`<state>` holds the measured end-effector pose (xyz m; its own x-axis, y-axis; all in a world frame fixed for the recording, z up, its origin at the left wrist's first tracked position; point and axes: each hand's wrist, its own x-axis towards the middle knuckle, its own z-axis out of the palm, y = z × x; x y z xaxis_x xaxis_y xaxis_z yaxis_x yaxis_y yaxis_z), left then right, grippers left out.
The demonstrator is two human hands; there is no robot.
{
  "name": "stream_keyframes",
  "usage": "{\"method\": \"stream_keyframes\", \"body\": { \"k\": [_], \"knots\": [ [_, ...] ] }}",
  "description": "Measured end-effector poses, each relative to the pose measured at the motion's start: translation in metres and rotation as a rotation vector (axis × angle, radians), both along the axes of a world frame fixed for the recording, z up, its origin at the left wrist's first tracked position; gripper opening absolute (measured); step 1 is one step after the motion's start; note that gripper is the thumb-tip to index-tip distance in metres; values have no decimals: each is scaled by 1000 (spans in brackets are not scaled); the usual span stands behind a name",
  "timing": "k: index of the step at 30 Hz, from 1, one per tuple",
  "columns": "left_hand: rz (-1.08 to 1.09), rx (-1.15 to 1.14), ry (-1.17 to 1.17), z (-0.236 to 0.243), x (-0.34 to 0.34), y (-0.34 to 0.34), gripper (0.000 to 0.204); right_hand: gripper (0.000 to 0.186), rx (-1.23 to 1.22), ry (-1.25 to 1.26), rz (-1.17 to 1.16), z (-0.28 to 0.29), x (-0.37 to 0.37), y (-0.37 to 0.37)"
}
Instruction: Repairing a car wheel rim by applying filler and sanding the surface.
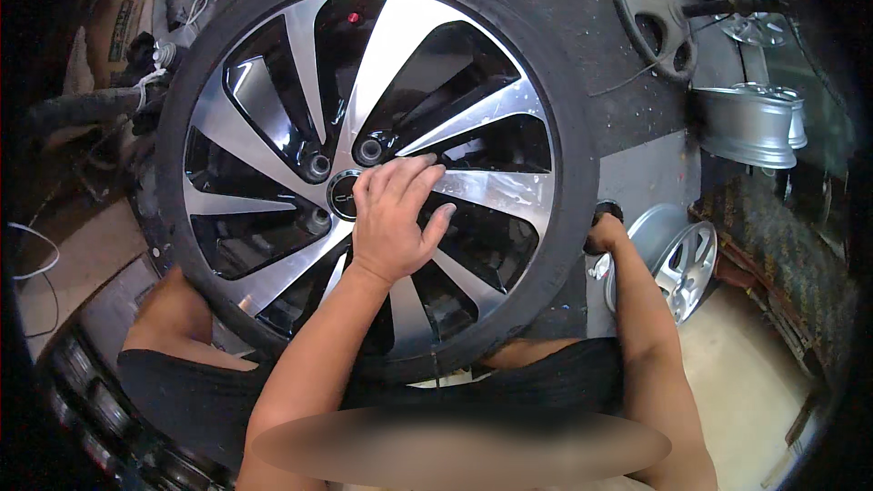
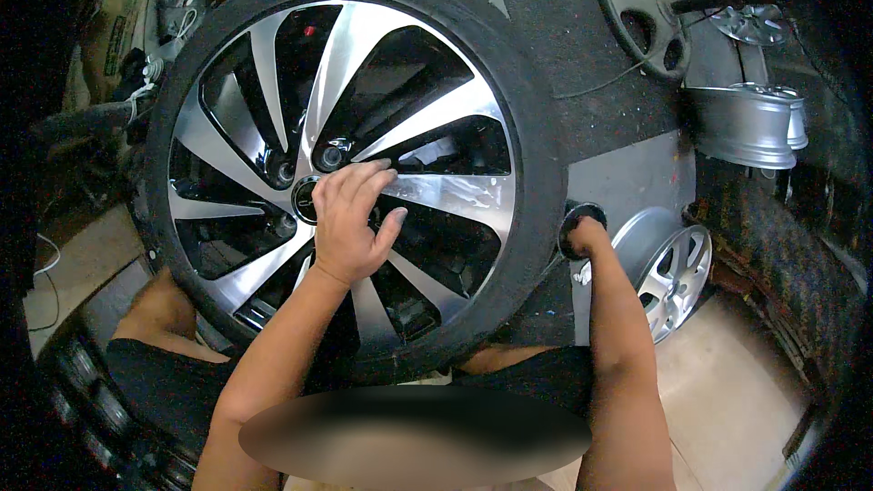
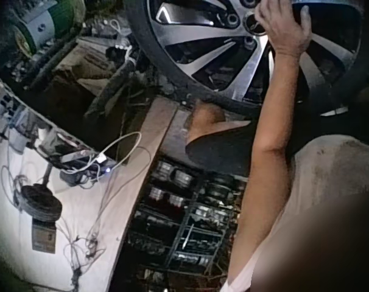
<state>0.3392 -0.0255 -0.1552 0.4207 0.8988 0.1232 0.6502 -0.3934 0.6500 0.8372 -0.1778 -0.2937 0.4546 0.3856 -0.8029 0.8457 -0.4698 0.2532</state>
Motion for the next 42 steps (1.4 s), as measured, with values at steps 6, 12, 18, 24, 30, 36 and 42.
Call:
{"method": "stream_keyframes", "body": {
  "k": [6, 12, 18, 24, 30, 36, 42],
  "knots": [
    [-11, 15, 4, 1, -2, -2, 54, 43, 167, 86, -102, 48, 10, 8],
    [-52, 16, 45, 3, 0, -4, 56, 37, 132, 150, -116, 157, -20, 33],
    [-110, 67, 164, 11, 8, -2, 63, 44, 449, 96, -144, 288, -116, 53],
    [-239, 10, 164, 10, 29, 6, 63, 47, 690, 286, -271, 313, -189, 66],
    [-184, 68, -16, -3, 0, 16, 54, 46, 708, 481, -321, 313, -188, 98],
    [-156, 57, -3, -3, 2, 20, 54, 48, 633, 643, -161, 308, -177, 106],
    [-160, 43, 25, -2, -1, 21, 55, 50, 572, 749, -134, 307, -177, 115]
  ]
}}
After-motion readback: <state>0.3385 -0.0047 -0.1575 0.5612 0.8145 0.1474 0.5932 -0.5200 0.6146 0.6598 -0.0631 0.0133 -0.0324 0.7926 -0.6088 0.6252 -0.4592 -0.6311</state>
